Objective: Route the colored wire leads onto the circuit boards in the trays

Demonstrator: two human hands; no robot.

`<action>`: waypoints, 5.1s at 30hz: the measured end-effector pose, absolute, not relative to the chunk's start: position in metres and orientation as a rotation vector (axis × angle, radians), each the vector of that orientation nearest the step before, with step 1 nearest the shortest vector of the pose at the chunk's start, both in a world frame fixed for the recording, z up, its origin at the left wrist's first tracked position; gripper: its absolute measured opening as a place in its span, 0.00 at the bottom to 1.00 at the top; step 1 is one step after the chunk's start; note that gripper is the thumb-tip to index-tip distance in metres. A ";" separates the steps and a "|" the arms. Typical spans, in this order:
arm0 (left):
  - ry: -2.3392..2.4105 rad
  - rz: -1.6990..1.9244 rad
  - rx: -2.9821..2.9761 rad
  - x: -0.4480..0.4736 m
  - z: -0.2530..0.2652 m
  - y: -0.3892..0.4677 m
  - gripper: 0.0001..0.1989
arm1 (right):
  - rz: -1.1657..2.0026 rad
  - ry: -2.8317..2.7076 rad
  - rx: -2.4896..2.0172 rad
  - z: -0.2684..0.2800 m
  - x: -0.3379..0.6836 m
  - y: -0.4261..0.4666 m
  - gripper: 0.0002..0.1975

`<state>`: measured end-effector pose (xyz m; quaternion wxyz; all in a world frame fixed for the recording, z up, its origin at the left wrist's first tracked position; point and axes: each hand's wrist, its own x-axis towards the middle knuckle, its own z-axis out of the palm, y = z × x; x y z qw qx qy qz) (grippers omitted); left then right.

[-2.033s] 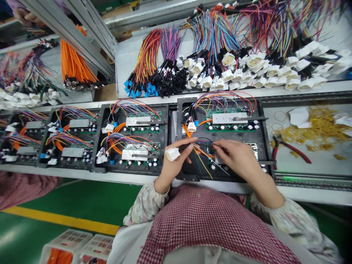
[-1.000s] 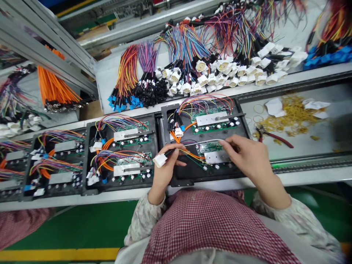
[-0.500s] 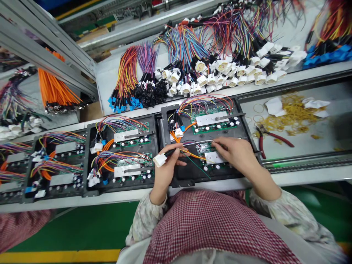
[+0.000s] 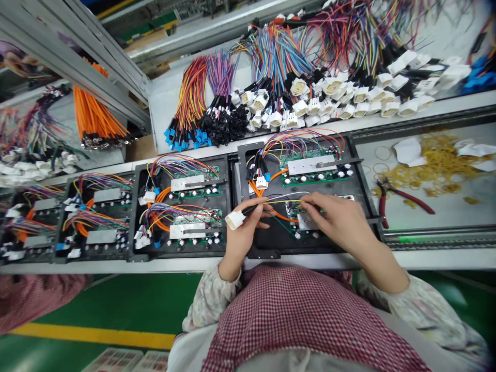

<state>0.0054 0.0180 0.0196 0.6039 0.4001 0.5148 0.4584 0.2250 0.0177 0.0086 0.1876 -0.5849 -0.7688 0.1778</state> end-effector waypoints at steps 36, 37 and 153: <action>1.158 1.101 0.890 0.006 0.013 0.017 0.15 | 0.515 -2.406 -1.582 -0.007 0.226 0.024 0.16; 1.161 1.101 0.892 0.006 0.013 0.017 0.15 | 0.485 -2.384 -1.576 -0.003 0.226 0.023 0.17; 0.680 0.554 1.063 0.042 0.049 0.008 0.17 | 1.992 -1.330 -1.041 0.030 0.230 -0.040 0.29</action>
